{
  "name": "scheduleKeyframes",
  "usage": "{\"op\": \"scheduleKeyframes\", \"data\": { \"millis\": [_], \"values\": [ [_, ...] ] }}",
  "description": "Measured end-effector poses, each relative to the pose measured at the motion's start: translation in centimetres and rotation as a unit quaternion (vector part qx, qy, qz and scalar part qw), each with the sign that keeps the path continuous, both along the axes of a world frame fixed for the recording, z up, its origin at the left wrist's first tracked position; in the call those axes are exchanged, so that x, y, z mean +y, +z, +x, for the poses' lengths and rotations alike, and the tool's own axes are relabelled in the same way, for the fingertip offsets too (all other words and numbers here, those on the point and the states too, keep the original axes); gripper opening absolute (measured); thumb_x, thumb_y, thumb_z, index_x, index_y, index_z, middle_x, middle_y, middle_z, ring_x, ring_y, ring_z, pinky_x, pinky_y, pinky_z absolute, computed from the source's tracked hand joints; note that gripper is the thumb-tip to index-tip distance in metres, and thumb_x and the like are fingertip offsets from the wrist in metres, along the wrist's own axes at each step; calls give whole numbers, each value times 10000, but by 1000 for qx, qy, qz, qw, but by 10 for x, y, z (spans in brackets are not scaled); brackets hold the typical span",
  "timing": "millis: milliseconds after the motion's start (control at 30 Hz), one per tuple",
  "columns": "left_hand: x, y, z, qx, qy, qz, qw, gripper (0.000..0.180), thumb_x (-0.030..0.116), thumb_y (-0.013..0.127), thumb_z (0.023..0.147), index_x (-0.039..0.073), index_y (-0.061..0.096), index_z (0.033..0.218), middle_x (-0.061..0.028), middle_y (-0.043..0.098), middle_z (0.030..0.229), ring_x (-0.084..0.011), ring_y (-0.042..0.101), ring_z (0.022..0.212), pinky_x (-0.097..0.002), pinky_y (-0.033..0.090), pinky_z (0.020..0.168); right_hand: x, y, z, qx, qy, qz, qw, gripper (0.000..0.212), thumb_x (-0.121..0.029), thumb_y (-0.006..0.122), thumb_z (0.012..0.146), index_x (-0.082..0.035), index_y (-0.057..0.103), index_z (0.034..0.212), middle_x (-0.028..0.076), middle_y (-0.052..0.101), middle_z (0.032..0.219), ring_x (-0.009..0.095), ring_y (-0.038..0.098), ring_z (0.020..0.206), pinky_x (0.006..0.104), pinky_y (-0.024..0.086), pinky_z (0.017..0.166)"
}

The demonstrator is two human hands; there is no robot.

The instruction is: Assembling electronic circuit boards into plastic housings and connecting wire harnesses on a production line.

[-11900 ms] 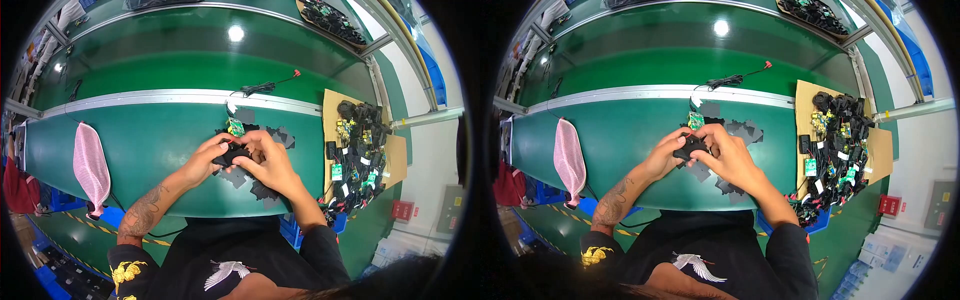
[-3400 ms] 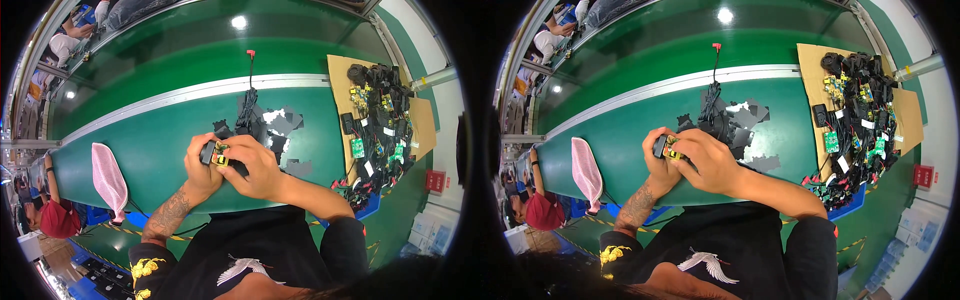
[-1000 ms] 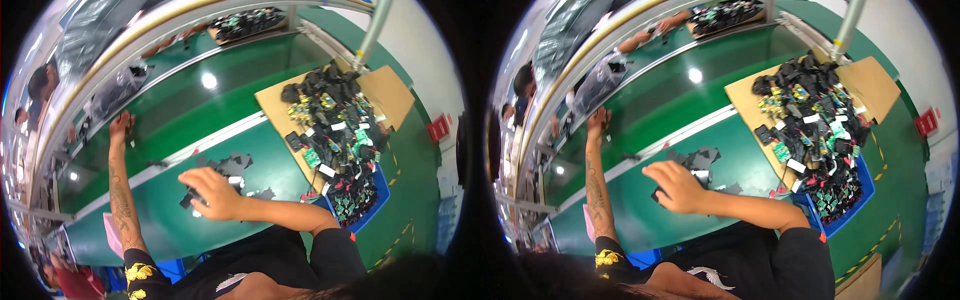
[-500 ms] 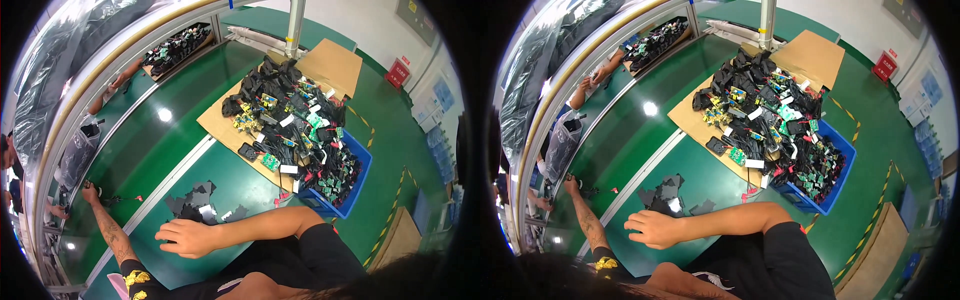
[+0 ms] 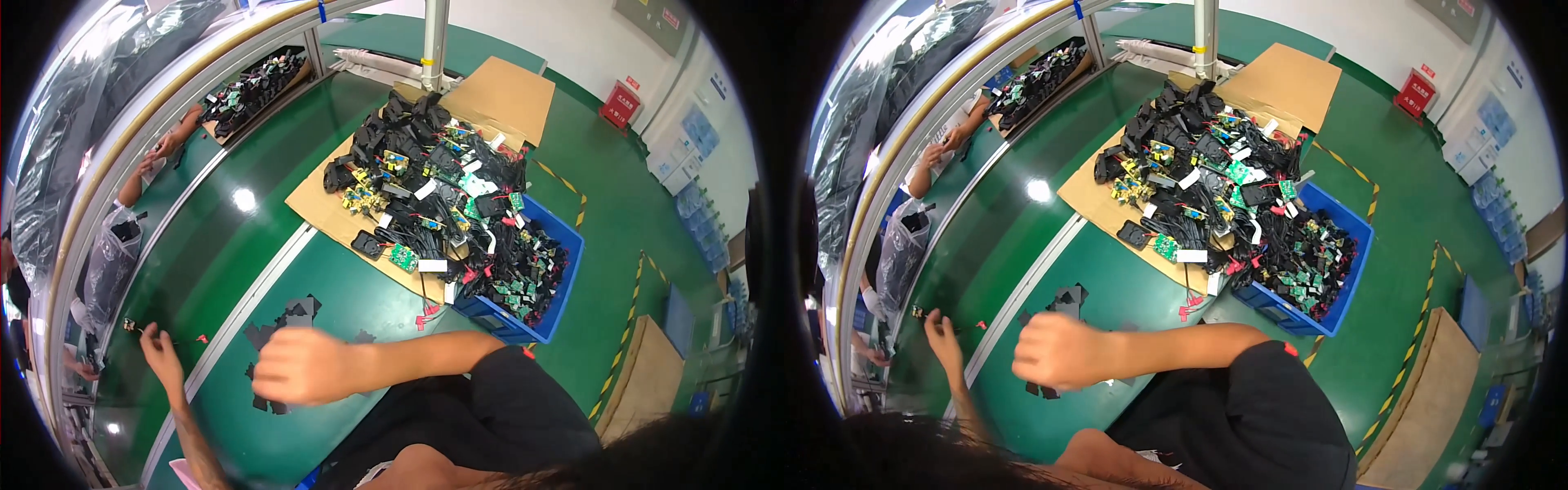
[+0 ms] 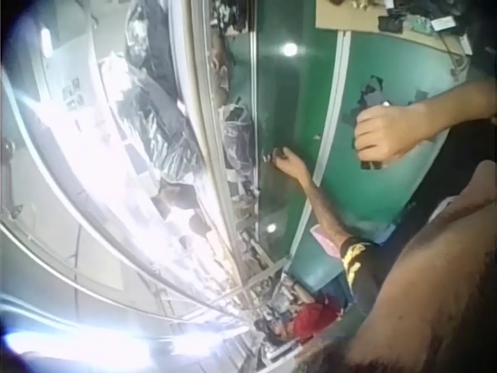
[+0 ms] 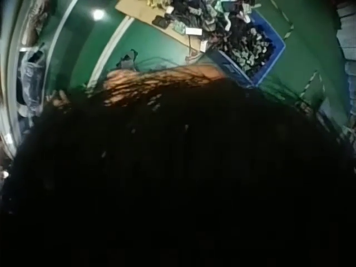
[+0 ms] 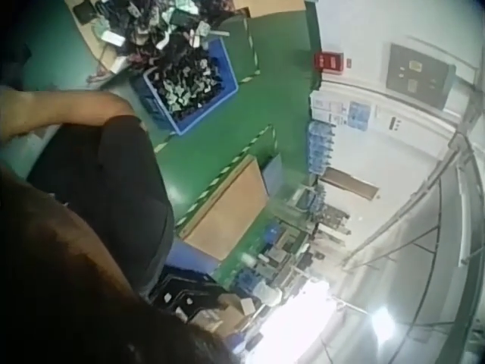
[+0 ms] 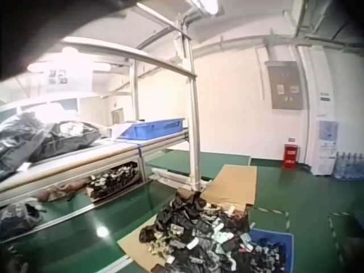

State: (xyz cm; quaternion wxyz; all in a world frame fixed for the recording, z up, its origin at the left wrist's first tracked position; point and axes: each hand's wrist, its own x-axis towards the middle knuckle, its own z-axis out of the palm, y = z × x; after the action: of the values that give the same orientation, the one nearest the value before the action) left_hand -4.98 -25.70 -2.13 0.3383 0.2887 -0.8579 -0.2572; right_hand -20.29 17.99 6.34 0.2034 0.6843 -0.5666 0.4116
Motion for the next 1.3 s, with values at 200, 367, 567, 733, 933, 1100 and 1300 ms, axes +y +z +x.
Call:
{"op": "scheduleKeyframes", "data": {
  "millis": [200,367,567,733,933,1100,1300],
  "values": [
    [191,36,39,0,-115,-69,991,228,51,622,986,18,666,1207,-109,666,1195,-235,597,968,-347,463,800,174,45,-129,-98,-529,89,838,248,-155,791,883,-45,749,1101,121,764,1166,359,696,1116,469,549,972],
    [203,15,34,25,-155,-21,987,162,6,628,958,-12,664,1115,-161,680,1152,-301,649,996,-378,516,839,251,2,-193,-166,-652,184,716,442,-399,736,942,-45,737,1206,179,731,1272,363,693,1170,459,525,1019],
    [202,19,40,-1,-127,55,990,176,36,604,998,-7,667,1157,-131,680,1170,-240,652,1021,-324,506,834,252,16,-193,-269,-597,199,729,483,-396,698,972,-39,707,1297,181,746,1252,352,718,1146,457,540,1002],
    [201,18,40,17,-121,71,990,142,30,601,1003,-9,676,1116,-128,681,1134,-242,657,987,-325,505,815,314,-7,-192,-229,-503,176,815,512,-95,669,899,-42,648,1408,168,700,1351,319,659,1275,421,484,1132],
    [202,19,38,14,-141,55,988,115,28,604,1000,-15,678,1077,-143,687,1097,-264,668,982,-336,516,831,313,1,-173,-227,-549,210,777,485,-68,807,824,-26,699,1295,152,746,1211,326,708,1163,411,524,1065],
    [203,20,37,23,-146,37,988,111,24,602,1000,-15,679,1071,-141,690,1095,-263,670,989,-334,516,840,340,4,-207,-343,-500,31,795,213,-92,747,939,14,712,1120,23,719,902,109,661,889,295,538,815],
    [201,19,40,24,-146,50,988,108,11,597,999,-10,681,1064,-132,693,1087,-252,667,961,-331,516,818,363,28,-240,-402,-398,-317,762,371,-355,662,1099,-30,678,1278,42,691,1026,140,686,897,344,609,719]
  ]
}}
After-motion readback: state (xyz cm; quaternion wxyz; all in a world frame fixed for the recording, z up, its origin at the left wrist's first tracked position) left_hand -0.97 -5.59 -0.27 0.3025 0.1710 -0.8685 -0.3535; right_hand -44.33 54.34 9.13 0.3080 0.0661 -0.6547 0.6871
